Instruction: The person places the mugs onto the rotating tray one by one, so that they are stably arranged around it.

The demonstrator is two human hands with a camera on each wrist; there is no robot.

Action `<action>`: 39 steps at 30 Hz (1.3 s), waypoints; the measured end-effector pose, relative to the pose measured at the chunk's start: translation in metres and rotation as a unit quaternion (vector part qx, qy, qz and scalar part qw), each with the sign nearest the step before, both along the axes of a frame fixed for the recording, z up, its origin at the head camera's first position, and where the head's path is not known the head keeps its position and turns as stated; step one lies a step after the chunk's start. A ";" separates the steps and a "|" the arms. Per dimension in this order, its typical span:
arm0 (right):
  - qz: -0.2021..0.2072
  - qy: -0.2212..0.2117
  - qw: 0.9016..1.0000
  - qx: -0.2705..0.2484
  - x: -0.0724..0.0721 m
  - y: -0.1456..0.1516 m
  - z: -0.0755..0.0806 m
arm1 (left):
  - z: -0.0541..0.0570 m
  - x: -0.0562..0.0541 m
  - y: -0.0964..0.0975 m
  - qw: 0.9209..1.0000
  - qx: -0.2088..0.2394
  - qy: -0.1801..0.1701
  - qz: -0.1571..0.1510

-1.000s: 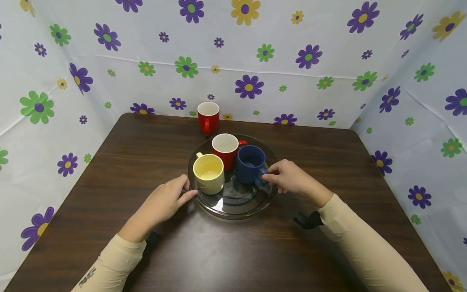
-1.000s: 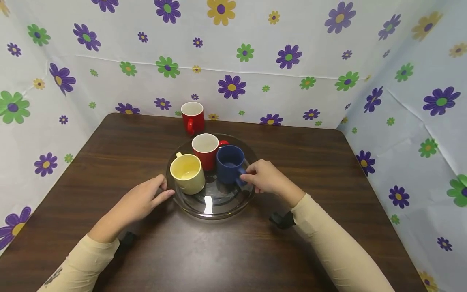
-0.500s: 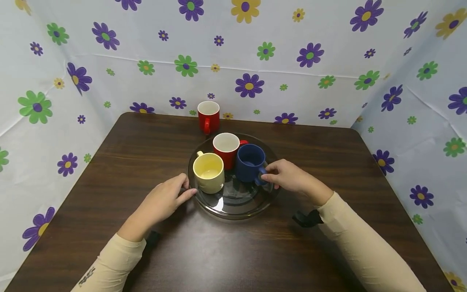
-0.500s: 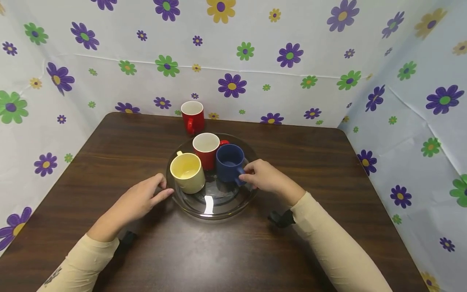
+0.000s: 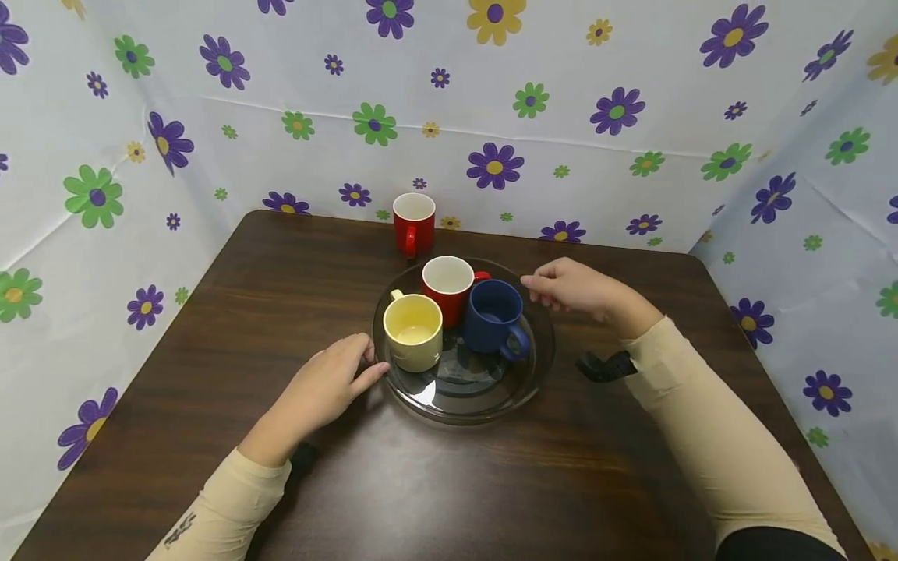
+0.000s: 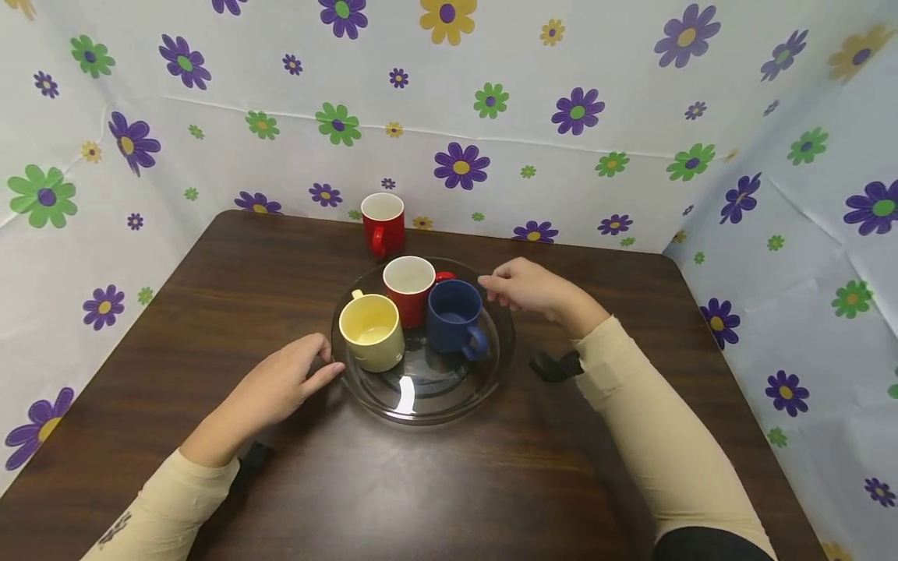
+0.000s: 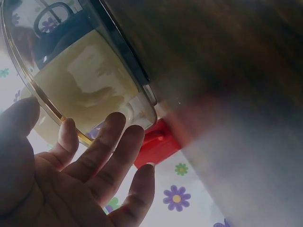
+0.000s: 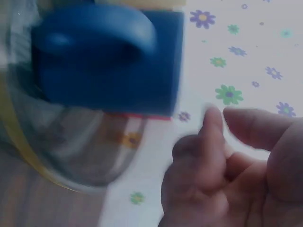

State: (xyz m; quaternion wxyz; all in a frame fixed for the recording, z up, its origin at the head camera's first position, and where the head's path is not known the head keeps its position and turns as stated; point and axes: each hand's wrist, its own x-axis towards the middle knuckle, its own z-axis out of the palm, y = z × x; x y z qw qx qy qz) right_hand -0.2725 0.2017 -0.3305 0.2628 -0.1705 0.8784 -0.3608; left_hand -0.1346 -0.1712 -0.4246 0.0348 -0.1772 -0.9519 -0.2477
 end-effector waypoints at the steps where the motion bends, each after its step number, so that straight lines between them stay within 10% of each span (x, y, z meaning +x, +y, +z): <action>1: -0.004 0.013 1.000 0.008 -0.005 -0.003 0.005 | 0.000 0.000 0.000 1.000 -0.001 0.002 0.000; 17: 0.029 0.036 0.998 0.035 -0.075 -0.110 0.035 | 0.001 0.005 -0.004 0.998 0.010 0.056 0.004; 29: 0.178 0.039 0.969 0.168 -0.103 -0.175 0.037 | -0.002 0.004 -0.005 0.999 0.017 0.046 -0.003; 39: 0.156 -0.030 0.968 0.195 -0.112 -0.207 0.036 | -0.006 0.007 -0.006 0.998 0.025 0.051 -0.001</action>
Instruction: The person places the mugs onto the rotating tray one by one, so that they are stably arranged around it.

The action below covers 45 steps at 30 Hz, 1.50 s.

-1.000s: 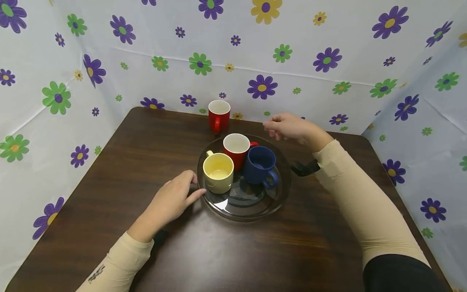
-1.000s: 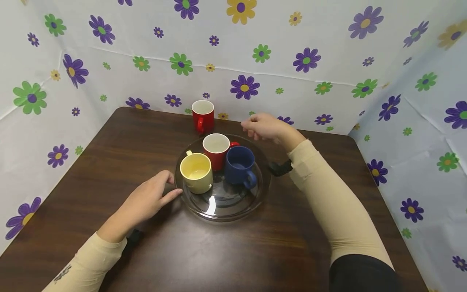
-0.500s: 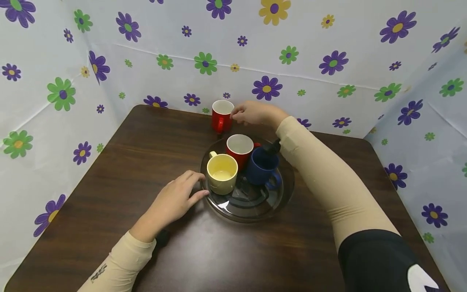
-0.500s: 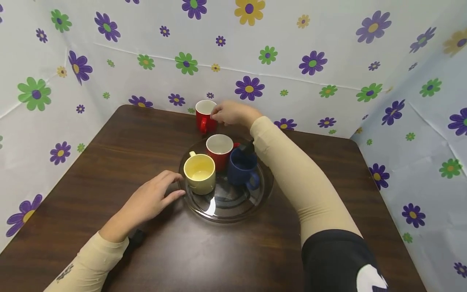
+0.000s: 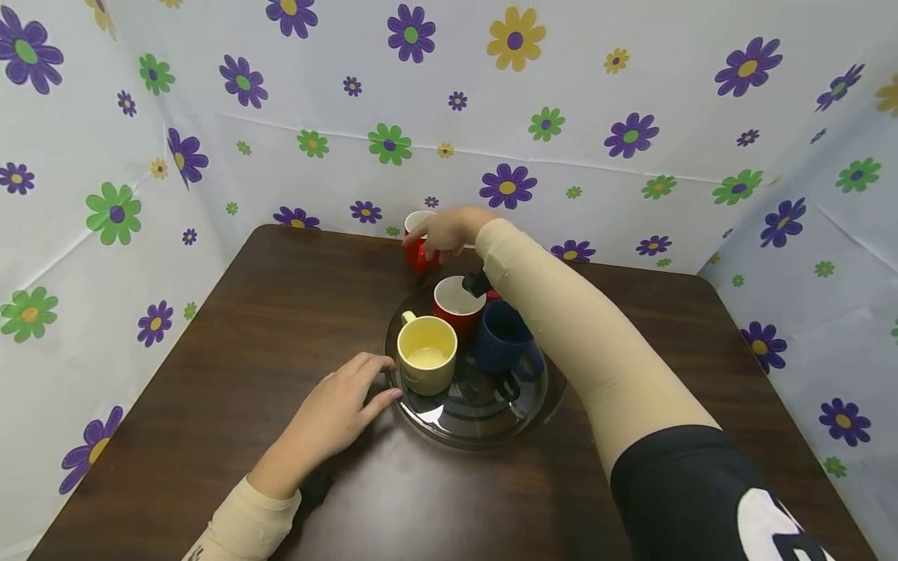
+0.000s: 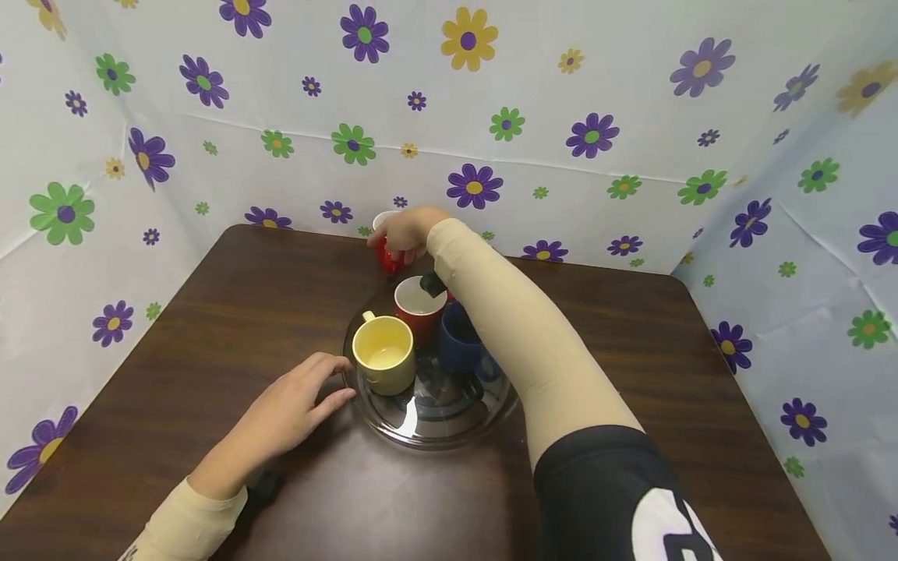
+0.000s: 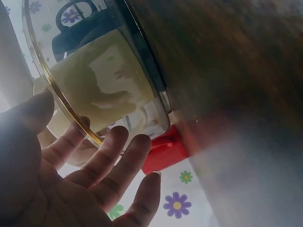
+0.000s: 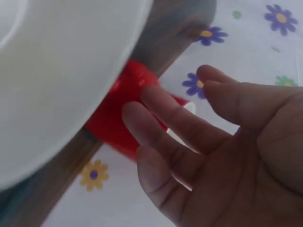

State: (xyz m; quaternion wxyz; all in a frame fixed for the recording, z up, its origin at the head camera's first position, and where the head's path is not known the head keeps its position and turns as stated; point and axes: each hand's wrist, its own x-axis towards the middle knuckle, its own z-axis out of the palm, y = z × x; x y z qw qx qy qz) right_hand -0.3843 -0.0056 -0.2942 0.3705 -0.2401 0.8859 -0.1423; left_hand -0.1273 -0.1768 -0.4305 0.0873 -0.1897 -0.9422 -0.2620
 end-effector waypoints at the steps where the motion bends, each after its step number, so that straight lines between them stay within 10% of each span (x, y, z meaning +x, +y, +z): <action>1: -0.008 -0.005 1.000 -0.001 0.000 -0.002 -0.002 | -0.001 0.001 0.000 1.000 0.001 -0.001 0.001; 8: -0.062 -0.005 0.997 0.054 -0.005 0.003 -0.018 | -0.005 0.006 0.000 1.000 0.006 -0.011 0.003; 21: 0.042 0.037 0.997 0.050 -0.031 0.078 -0.023 | -0.004 0.002 0.000 1.000 0.006 -0.009 0.003; 30: -0.069 -0.010 0.995 -0.070 -0.040 0.127 -0.057 | -0.003 0.000 -0.001 1.000 0.017 -0.022 -0.005; 34: -0.131 -0.079 0.978 -0.140 -0.040 0.136 -0.072 | -0.002 -0.001 -0.001 1.000 0.016 -0.024 -0.011; 40: -0.223 -0.157 0.928 -0.252 -0.037 0.139 -0.088 | -0.003 -0.003 -0.002 0.999 0.022 -0.017 -0.020; 45: -0.238 -0.136 0.920 -0.280 -0.036 0.142 -0.092 | -0.006 -0.004 -0.002 0.999 0.023 -0.016 -0.026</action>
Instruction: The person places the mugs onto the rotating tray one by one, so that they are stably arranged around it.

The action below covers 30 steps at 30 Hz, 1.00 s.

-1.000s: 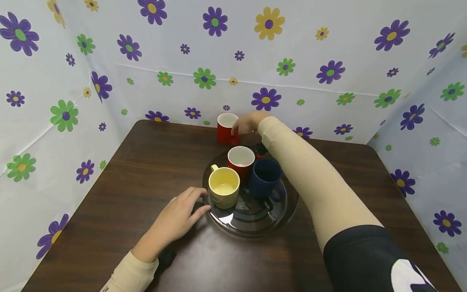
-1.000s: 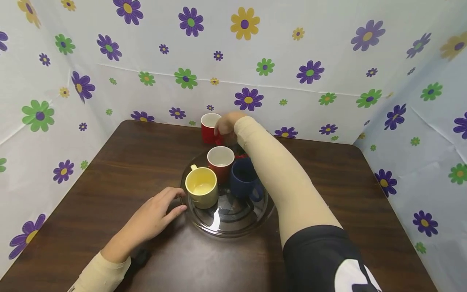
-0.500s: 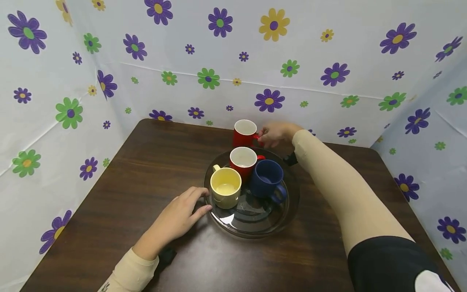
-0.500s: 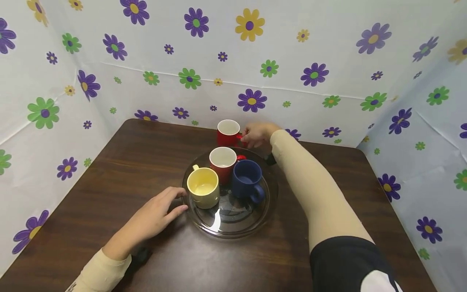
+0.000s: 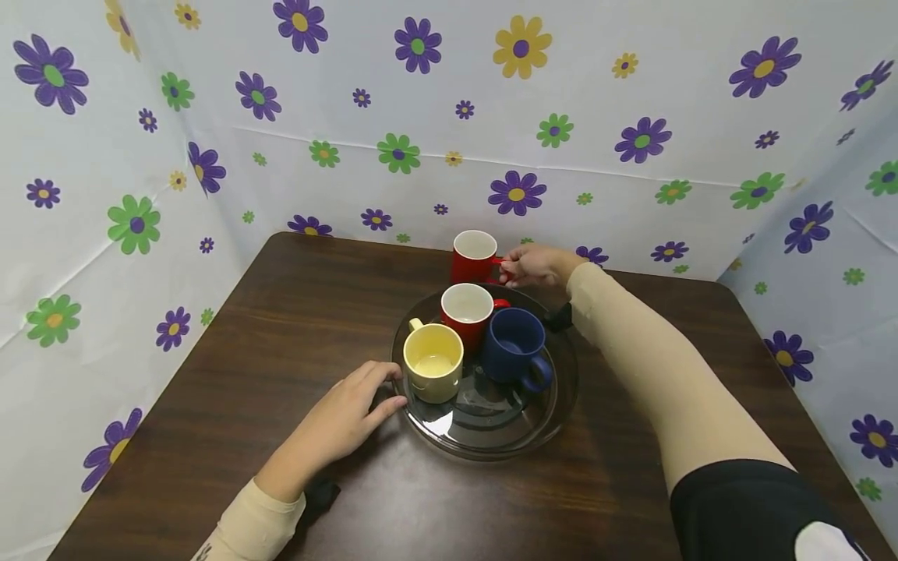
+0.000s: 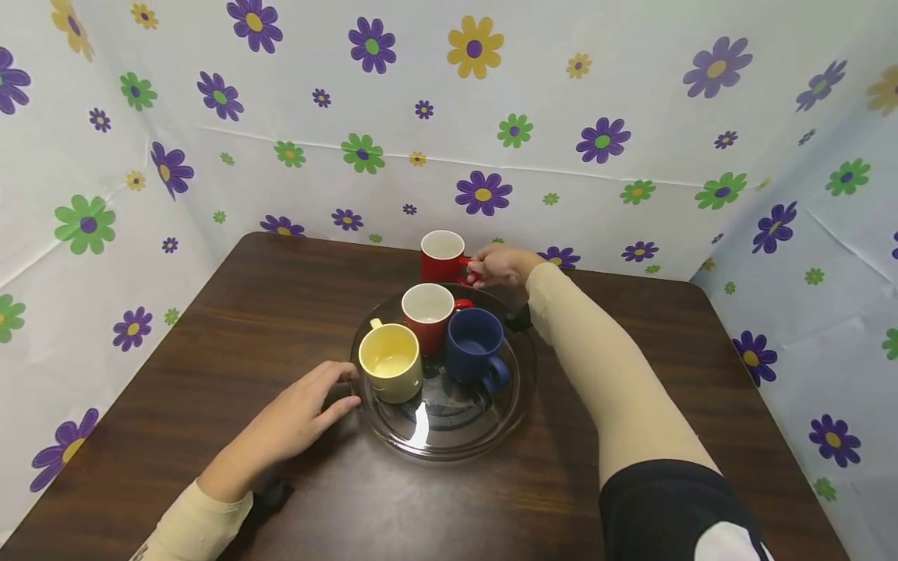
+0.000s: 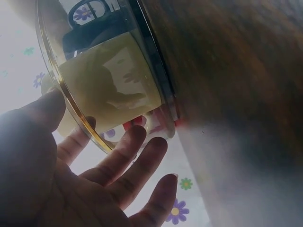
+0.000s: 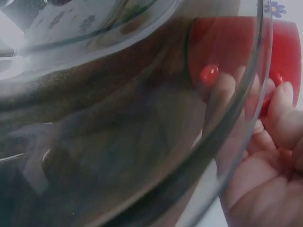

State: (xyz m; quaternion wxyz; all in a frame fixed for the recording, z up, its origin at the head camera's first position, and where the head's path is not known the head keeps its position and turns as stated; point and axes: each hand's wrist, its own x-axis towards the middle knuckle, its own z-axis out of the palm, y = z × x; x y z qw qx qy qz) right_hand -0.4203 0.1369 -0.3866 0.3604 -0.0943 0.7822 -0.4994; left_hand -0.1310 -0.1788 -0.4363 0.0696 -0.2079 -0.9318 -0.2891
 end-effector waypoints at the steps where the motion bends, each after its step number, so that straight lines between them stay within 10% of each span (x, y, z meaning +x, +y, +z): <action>1: -0.005 0.004 1.000 0.004 0.001 0.001 0.001 | 0.000 0.000 0.000 1.000 0.001 -0.001 -0.001; 30: -0.071 0.049 0.996 -0.026 0.033 0.060 0.043 | -0.001 -0.002 -0.001 0.999 -0.003 0.054 -0.002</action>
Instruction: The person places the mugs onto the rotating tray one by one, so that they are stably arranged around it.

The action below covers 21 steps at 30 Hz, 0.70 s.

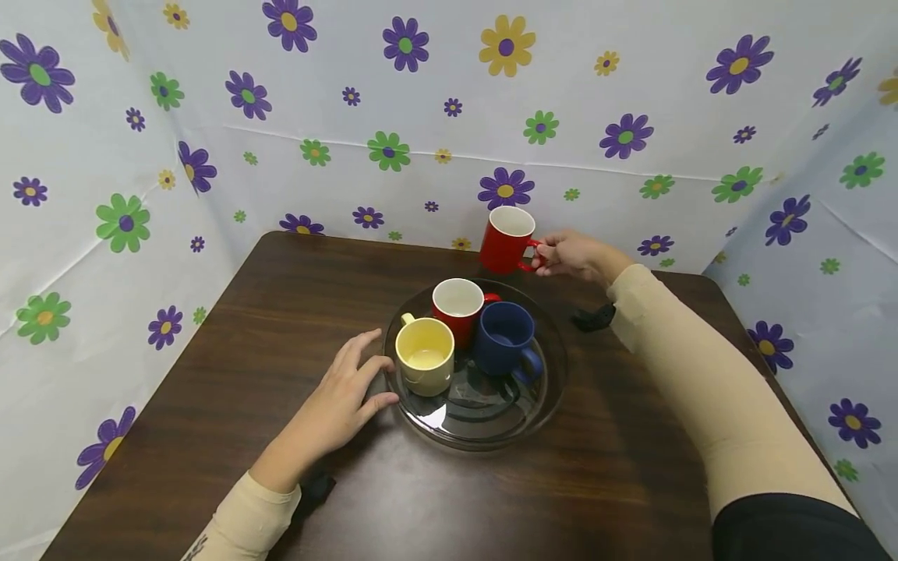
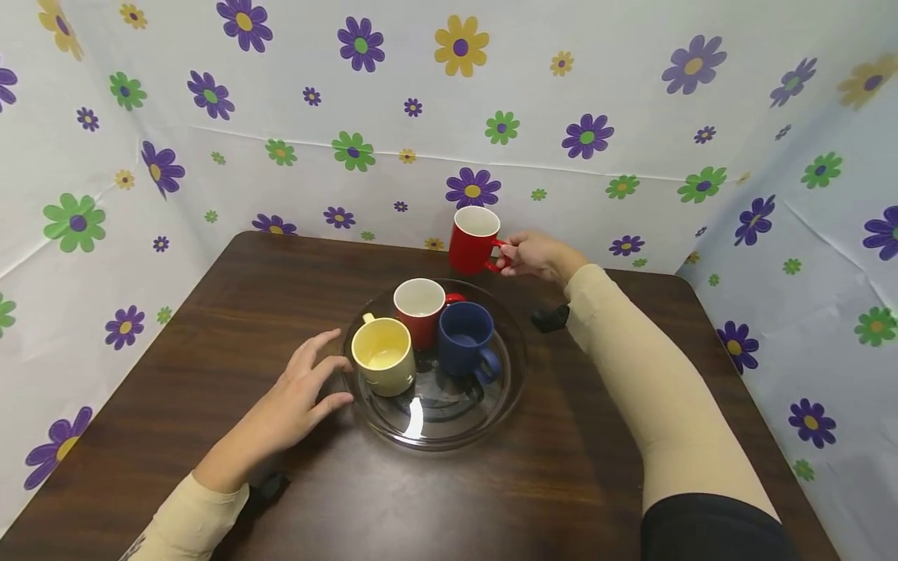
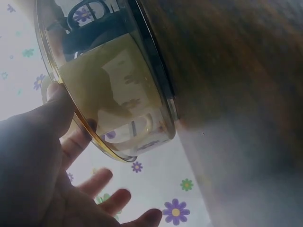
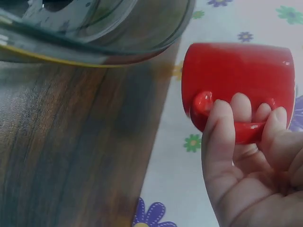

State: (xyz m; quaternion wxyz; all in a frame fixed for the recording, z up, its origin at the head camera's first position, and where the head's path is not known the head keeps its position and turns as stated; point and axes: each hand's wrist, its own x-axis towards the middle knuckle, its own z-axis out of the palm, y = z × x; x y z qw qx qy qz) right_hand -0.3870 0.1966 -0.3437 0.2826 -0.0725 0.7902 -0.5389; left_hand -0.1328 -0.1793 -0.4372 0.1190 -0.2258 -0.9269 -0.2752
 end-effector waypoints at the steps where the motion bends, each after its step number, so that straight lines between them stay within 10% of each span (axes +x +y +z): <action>1: -0.004 0.003 1.000 -0.001 0.003 0.001 0.003 | 0.000 0.001 0.000 1.000 0.002 -0.001 -0.003; 21: -0.037 0.065 0.997 0.005 0.054 0.029 0.041 | 0.009 0.004 -0.002 0.999 -0.029 -0.028 0.015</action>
